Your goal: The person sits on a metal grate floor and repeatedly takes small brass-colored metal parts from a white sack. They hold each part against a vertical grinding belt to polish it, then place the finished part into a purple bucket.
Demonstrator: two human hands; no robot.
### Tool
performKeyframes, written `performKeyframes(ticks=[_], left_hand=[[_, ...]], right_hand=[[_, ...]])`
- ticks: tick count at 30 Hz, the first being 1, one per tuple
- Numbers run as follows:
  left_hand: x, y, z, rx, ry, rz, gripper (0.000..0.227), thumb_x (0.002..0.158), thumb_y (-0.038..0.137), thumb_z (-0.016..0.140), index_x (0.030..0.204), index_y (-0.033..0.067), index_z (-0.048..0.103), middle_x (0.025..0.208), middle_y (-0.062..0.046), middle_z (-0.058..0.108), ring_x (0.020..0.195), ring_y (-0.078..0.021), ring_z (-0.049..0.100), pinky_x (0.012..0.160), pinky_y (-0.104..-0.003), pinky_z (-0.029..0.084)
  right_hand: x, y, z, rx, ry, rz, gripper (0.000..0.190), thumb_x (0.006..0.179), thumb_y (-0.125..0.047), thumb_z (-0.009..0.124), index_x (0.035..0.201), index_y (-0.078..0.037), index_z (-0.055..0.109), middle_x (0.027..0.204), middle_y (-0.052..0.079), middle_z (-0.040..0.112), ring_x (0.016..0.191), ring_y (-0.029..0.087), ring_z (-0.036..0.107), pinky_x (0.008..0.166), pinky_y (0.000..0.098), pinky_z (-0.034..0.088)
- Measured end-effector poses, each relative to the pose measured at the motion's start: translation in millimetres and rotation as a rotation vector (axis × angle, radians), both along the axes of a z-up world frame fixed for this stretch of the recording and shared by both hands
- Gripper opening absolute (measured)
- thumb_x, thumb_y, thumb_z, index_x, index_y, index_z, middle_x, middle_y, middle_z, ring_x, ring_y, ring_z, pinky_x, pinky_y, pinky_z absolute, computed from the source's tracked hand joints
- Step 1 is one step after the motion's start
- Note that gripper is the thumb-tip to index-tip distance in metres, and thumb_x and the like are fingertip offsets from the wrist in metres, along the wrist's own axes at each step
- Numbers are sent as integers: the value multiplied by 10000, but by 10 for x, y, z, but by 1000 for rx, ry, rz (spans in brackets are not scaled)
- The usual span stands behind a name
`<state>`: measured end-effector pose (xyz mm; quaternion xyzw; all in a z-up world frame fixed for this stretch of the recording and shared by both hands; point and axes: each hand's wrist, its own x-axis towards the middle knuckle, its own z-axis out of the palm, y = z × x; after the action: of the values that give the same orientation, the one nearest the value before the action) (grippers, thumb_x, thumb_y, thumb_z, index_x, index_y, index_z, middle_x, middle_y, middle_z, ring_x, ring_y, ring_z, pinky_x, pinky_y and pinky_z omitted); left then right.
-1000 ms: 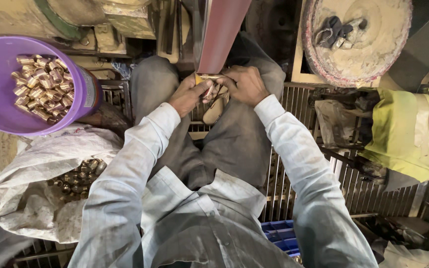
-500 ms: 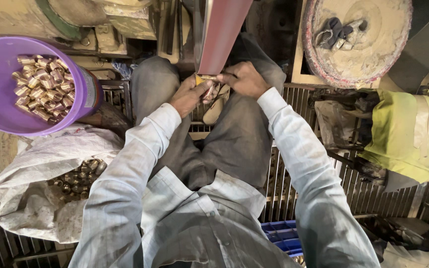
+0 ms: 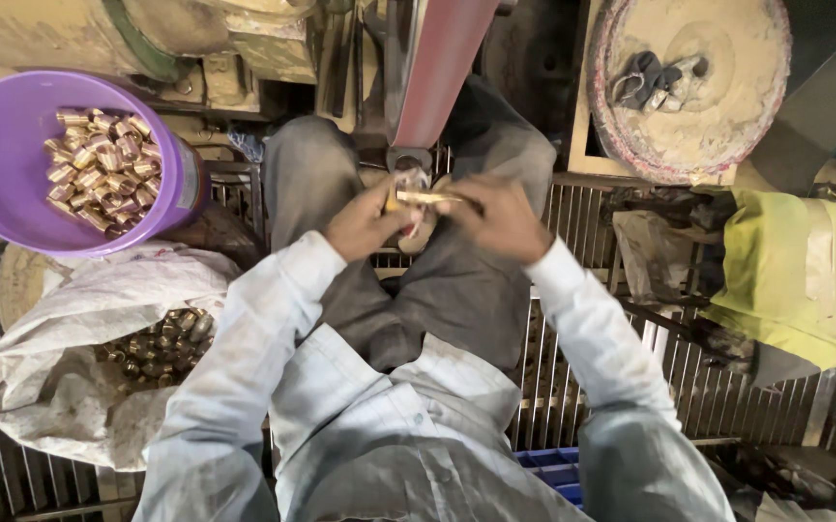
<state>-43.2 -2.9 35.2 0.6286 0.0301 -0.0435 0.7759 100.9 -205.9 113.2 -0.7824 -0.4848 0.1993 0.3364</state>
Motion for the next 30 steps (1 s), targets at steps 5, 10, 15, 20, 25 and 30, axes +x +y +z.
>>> performKeyframes(ticks=[5,10,15,20,25,30], left_hand=[[-209,-24,392,318,-83,-38,467,947,150,704,1353,5,523,1103,-144,698,1014,-247,703,890,-365,544],[-225,-1,497,381,-107,-56,459,937,174,714,1331,10,544,1135,-172,698,1049,-301,710,905,-381,545],[-118,67,208,421,-149,-11,532,944,206,727,1391,2,523,1210,-209,685,1123,-334,690,937,-406,533],[165,135,-138,321,-30,12,491,956,198,716,1366,-5,538,1120,-127,703,992,-231,674,864,-355,546],[362,68,-320,-195,239,4,243,1020,169,611,1218,29,612,922,-18,647,780,-99,614,676,-294,554],[420,62,-342,-247,234,-7,197,1110,151,553,997,1,615,822,-23,595,691,-115,564,634,-277,509]], right_hand=[[-446,-102,434,149,-166,-58,321,892,-149,816,1158,-8,705,987,130,686,840,295,663,757,391,542],[-469,-87,539,246,-331,-16,336,862,-101,834,1149,12,699,1039,140,701,834,290,657,743,387,535],[-329,-28,303,269,-492,-20,302,864,-68,825,1137,-7,711,983,117,679,849,299,647,755,402,516],[-37,108,-34,222,-496,20,306,869,-72,791,1150,-15,683,1074,113,669,931,308,641,844,424,530],[149,210,-291,212,-483,28,301,872,-65,777,1152,-19,675,1088,118,651,948,321,628,859,431,523],[197,257,-390,146,-542,6,262,875,-86,770,1119,-55,681,1054,105,644,946,312,622,852,427,514]])
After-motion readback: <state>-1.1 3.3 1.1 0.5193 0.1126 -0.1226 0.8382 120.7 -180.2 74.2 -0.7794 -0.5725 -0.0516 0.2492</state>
